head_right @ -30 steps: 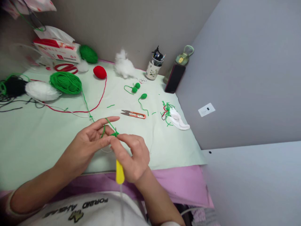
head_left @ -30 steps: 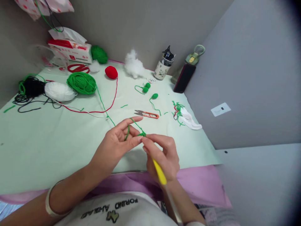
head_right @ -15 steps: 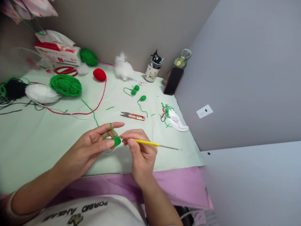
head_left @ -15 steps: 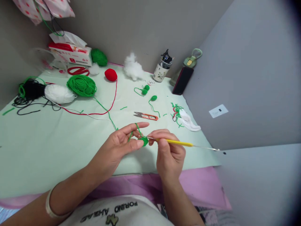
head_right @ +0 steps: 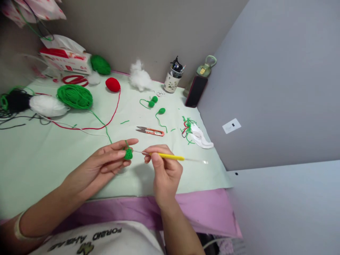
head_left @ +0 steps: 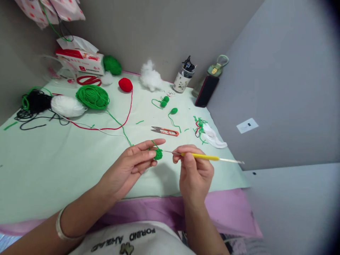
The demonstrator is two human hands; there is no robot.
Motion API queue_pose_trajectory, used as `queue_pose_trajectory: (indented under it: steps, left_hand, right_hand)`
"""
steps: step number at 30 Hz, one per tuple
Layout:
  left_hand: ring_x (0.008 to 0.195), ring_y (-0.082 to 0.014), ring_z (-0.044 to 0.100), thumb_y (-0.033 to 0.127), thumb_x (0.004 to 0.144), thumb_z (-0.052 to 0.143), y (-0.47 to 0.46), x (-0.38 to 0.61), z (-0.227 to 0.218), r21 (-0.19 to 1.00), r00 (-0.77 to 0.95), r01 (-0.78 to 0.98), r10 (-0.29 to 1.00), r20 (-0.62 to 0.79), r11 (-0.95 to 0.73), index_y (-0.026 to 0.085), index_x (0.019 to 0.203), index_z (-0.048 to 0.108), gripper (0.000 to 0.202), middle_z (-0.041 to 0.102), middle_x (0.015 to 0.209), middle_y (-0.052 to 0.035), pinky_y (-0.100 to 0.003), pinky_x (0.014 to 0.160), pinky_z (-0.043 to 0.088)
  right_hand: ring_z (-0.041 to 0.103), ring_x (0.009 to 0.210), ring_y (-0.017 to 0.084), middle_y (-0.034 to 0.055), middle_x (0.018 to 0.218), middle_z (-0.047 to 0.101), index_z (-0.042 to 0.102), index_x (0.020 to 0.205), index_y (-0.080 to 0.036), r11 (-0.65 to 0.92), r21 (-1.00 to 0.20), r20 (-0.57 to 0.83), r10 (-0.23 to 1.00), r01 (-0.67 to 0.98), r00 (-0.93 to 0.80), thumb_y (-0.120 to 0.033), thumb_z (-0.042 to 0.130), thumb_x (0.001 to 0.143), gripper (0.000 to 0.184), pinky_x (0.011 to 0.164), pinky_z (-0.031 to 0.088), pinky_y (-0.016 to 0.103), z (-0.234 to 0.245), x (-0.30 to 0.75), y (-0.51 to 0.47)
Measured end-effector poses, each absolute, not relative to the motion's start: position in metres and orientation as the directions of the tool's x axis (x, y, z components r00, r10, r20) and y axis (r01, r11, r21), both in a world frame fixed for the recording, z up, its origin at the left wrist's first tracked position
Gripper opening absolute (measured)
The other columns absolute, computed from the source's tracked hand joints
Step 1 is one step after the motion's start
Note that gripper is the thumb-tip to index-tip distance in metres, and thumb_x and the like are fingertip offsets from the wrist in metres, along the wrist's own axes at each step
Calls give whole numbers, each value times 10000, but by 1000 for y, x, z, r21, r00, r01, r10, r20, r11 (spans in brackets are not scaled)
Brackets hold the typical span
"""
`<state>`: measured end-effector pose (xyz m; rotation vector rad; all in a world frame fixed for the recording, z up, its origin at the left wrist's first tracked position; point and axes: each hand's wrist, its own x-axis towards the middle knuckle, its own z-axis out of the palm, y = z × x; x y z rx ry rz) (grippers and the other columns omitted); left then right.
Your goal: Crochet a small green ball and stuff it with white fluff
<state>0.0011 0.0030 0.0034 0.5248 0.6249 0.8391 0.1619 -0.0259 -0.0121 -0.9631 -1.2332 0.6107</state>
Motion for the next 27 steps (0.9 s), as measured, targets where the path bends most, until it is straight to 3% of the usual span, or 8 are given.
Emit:
queue_pose_trajectory:
  steps: [2,4,6,12,15,21,23,27]
  left_hand:
    - [542,-35,389,201,861,777,2,1,3,713,487,-493,837,-249,499,247,1162,792,305,579,688,65,-204,800,471]
    - [740,-75,550,228,852,800,1,3,3,778,473,-449,856,-210,439,292,1158,792,313,680,882,21,-206,833,463]
    - [855,-107,584,266,854,810,0,5,1,822,475,-400,859,-193,406,319,1157,788,309,687,927,14,-217,857,459]
    - [906,-126,563,305,874,782,-2,-1,0,893,422,-302,887,-189,334,352,1152,782,282,634,920,23,-221,825,444]
    - [866,-121,539,295,867,783,-2,-2,1,906,393,-285,900,-189,314,358,1150,780,290,611,894,26,-218,791,433]
    - [761,-109,452,249,869,770,-5,0,-1,959,274,-188,949,-154,210,365,1189,758,341,579,892,34,-228,737,397]
    - [737,-109,433,245,867,768,-5,1,-2,968,263,-166,955,-141,189,361,1198,752,351,574,885,35,-233,715,391]
    - [732,-109,444,255,857,772,-4,0,-2,970,275,-151,950,-145,192,345,1163,764,320,581,868,31,-235,715,404]
  right_hand:
    - [634,735,148,21,859,703,778,965,-264,434,-901,418,883,-30,213,-242,595,1012,191,650,531,294,-10,162,-24]
    - [654,816,158,30,896,728,791,953,-258,402,-915,392,906,-32,163,-253,633,995,163,704,534,295,-10,162,-24]
    - [657,828,150,27,907,739,794,960,-255,363,-931,353,922,-38,161,-258,645,990,151,732,530,288,-11,163,-24]
    - [653,755,122,10,870,718,754,939,-227,280,-935,248,955,-216,164,-308,596,1022,196,713,540,276,-13,167,-23]
    - [674,789,129,9,880,718,742,947,-229,324,-935,301,940,-145,162,-289,572,1034,200,722,546,280,-9,166,-26]
    - [689,851,149,21,965,747,715,1078,-243,509,-817,551,827,272,107,-146,513,1033,229,763,555,318,-4,162,-38]
    - [689,873,166,30,983,748,699,1123,-245,572,-759,620,781,310,78,-119,497,1026,257,757,558,337,-5,161,-39]
    - [689,829,158,25,967,742,685,1114,-248,547,-785,592,801,292,91,-99,475,1026,272,720,574,327,-5,162,-38]
